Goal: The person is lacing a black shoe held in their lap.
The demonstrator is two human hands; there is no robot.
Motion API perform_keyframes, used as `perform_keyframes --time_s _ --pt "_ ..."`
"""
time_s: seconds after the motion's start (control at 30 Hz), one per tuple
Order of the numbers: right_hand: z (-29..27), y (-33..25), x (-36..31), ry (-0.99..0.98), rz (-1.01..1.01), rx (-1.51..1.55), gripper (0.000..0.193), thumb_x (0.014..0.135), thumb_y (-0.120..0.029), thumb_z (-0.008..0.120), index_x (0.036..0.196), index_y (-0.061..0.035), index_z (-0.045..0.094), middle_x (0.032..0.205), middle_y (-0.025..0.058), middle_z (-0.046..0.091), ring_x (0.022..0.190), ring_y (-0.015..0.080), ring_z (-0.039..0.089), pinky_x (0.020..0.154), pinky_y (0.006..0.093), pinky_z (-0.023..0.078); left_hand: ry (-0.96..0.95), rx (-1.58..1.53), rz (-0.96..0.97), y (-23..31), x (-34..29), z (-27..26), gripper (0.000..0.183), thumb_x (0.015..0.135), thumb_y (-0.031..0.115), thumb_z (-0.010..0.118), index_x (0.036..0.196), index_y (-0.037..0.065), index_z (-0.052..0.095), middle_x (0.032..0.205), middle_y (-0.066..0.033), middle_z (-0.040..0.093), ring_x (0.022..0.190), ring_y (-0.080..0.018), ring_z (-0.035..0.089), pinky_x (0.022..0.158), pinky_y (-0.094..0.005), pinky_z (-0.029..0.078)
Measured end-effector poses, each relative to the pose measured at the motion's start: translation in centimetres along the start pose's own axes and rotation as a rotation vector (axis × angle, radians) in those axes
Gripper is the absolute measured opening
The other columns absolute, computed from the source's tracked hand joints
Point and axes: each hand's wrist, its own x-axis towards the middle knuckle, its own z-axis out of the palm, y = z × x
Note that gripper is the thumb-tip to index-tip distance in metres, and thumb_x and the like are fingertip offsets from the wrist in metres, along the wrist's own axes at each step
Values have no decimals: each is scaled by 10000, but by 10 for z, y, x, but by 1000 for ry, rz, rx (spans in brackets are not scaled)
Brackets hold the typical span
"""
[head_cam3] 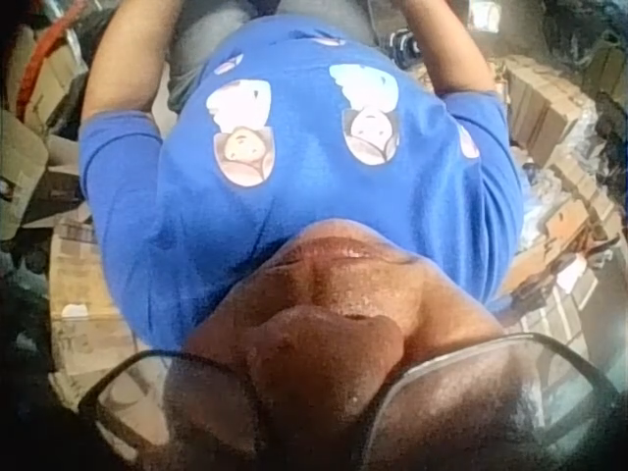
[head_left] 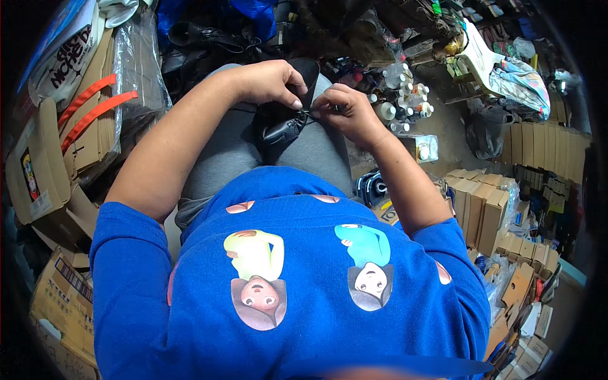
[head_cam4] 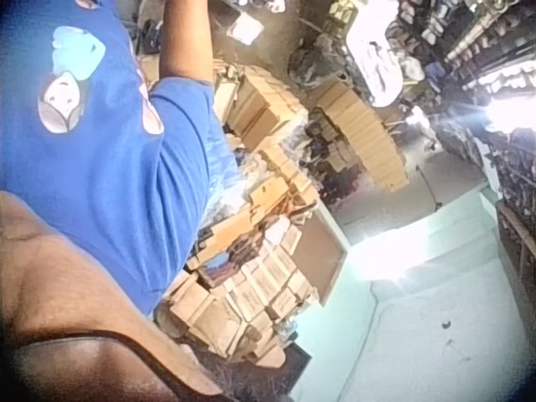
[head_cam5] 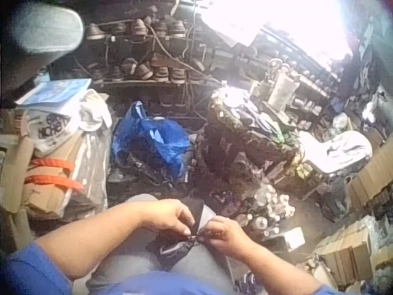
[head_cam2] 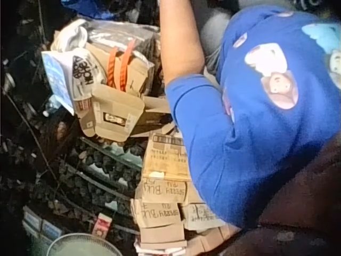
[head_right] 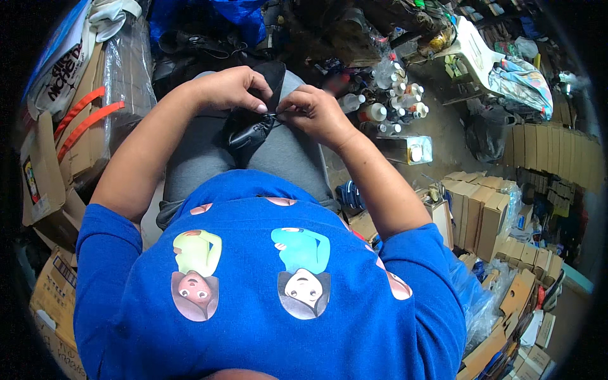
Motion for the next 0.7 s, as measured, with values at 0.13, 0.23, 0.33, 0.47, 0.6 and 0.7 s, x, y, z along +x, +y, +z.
perform_keyframes --time_s 0.13,0.23,0.33,0.47,0.6,0.7 --pt "7 1 -10 97 -110 -77 197 750 -60 720 931 -137 709 816 64 603 760 205 628 668 307 508 -148 -111 -45 -5 -5 -3 376 796 135 681 1145 2 636 1085 -107 668 1009 -180 606 932 -299 433" --pt "10 -2 -14 106 -138 -119 231 741 -51 710 947 -156 711 796 67 589 751 235 616 658 327 503 -176 -104 -24 -7 -7 -3 384 821 132 649 1184 9 618 1111 -102 664 1035 -175 599 961 -290 415" --pt "11 -8 -16 102 -143 -188 245 724 -49 706 941 -161 711 793 74 581 749 258 605 656 349 502 -201 -134 -11 -12 -5 -1 388 834 120 630 1206 12 604 1112 -101 664 1044 -174 595 974 -286 404" --pt "5 -20 -13 34 -175 -342 226 720 -59 671 920 -157 709 830 89 583 765 288 600 693 384 492 -221 -96 -23 -8 -6 -2 388 850 97 604 1232 32 591 1127 -87 661 1049 -170 592 970 -282 405" --pt "0 -47 -3 -33 -197 -566 174 741 -83 618 889 -116 702 865 106 590 784 296 605 741 400 478 -240 -47 -57 -4 -6 -2 411 818 83 641 1225 51 600 1084 -94 669 1035 -185 600 933 -293 434" --pt "1 -71 12 -251 -233 -855 133 771 -110 570 793 -51 687 894 148 605 821 296 625 756 403 486 -122 117 105 2 -12 -1 380 744 65 698 1120 44 648 953 -106 661 957 -223 622 852 -315 472"
